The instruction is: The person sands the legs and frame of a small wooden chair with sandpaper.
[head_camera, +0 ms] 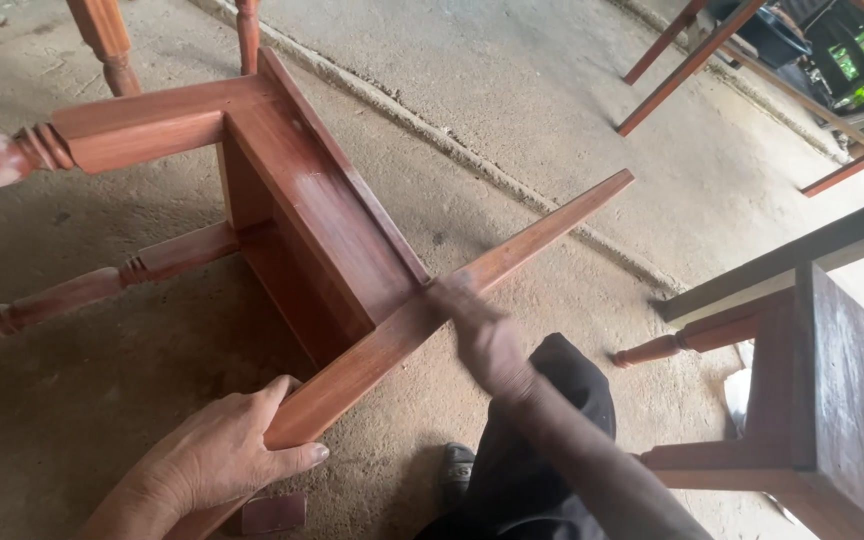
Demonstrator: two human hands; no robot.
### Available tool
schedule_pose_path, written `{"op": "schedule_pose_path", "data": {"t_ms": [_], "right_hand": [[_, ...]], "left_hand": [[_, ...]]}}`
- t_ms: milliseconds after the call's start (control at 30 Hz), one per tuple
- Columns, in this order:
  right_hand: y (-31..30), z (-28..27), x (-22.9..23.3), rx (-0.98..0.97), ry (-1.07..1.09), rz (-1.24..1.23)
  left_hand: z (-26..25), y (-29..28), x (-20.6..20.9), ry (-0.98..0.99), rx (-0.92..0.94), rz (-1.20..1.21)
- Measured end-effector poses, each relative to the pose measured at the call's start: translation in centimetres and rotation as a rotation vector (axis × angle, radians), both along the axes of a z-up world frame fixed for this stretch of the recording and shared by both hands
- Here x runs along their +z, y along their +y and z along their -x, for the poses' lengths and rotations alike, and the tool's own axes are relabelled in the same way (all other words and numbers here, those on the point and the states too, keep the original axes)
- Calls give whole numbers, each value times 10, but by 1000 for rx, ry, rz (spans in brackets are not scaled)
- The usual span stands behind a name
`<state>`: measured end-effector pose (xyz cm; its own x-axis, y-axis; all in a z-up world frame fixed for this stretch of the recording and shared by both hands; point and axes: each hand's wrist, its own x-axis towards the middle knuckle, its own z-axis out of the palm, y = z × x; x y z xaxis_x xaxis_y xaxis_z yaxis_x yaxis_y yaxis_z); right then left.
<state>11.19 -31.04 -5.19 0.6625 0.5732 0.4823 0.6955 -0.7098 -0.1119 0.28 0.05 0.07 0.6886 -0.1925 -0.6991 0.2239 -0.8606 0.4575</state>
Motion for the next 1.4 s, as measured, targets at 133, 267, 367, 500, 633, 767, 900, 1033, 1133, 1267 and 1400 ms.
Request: {"op": "schedule_pose_path", "data": {"t_ms": [133,267,367,500,633,767,900,1033,1133,1267,1400], "right_hand": [[4,4,-9,255,-147,-66],[-3,-4,-6,107,-113,-54],[5,9,-17,159,-87,-61],[-16,-15,-1,26,15,-113],[6,4,-3,-78,-113,-151],[29,46,17,272,115,-236],[7,32,0,233,433,-462],[25,-2,-2,121,-69,-153],[12,12,12,-168,327,-190],[-2,24,42,221,389,-433],[34,-15,32,43,70,-248]], "left_hand": [[3,0,0,4,23,16],[2,-1,5,-29,31,13],[-1,-2,-1,37,35,-3],[1,2,-13,-7,8,-12],[-1,0,-16,31,17,16],[1,1,-12,9,38,18],[-1,-3,3,58,37,10],[-2,1,-6,32,48,-4],[5,2,-15,-14,57,5],[-3,2,-2,-69,33,45],[0,-2,-8,30,60,-35]]}}
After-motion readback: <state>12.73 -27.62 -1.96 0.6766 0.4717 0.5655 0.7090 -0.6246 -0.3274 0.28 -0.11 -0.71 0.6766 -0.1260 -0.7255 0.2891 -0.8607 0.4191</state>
